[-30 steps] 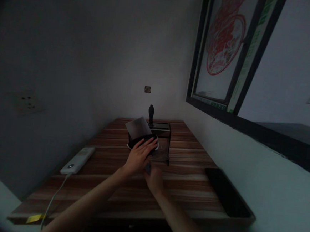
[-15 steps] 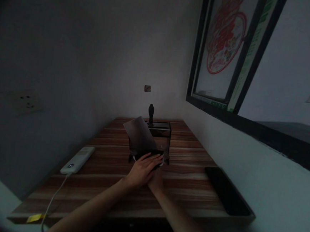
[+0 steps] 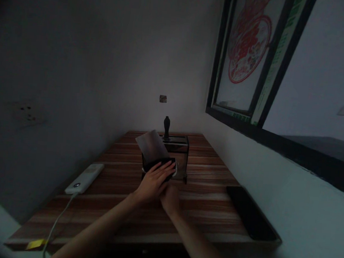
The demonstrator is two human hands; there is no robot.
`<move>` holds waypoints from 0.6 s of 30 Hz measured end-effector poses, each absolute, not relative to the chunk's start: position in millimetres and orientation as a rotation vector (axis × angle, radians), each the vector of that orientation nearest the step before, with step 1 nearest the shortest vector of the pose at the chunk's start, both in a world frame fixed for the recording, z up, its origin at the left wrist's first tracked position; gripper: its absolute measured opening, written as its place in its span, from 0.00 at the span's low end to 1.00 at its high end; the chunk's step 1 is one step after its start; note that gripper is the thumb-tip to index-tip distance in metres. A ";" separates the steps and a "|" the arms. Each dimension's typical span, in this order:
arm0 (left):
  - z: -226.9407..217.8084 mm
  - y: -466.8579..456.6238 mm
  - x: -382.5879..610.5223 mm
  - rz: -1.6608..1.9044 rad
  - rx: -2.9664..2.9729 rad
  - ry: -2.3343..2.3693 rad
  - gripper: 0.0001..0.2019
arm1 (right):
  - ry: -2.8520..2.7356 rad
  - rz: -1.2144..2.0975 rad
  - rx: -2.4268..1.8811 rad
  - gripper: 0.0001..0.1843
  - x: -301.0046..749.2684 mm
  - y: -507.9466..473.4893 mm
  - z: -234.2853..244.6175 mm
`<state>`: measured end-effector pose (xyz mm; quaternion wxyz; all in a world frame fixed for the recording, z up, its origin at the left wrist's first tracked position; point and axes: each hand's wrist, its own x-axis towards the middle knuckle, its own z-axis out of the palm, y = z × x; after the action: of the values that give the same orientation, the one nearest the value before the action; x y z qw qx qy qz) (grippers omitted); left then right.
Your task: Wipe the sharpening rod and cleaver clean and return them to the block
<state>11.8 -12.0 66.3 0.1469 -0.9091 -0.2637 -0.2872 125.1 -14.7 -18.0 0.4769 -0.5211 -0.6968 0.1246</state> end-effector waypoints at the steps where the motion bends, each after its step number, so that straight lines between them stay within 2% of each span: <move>1: 69.1 -10.0 10.5 -0.837 -2.601 -0.771 0.22 | -1.714 0.314 -1.265 0.07 125.5 -15.2 -16.4; 11: 113.5 13.7 -1.9 -0.991 -2.418 -0.933 0.19 | -1.725 0.200 -1.311 0.19 124.4 -14.5 -16.5; 18: 143.6 34.9 -17.1 -1.096 -2.275 -0.991 0.19 | -1.745 0.165 -1.359 0.22 123.8 -15.7 -18.5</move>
<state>-17.1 34.9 143.6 0.2127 -0.8194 -0.3568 -0.3949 123.8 -15.7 -18.5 0.4454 -0.5486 -0.7045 0.0664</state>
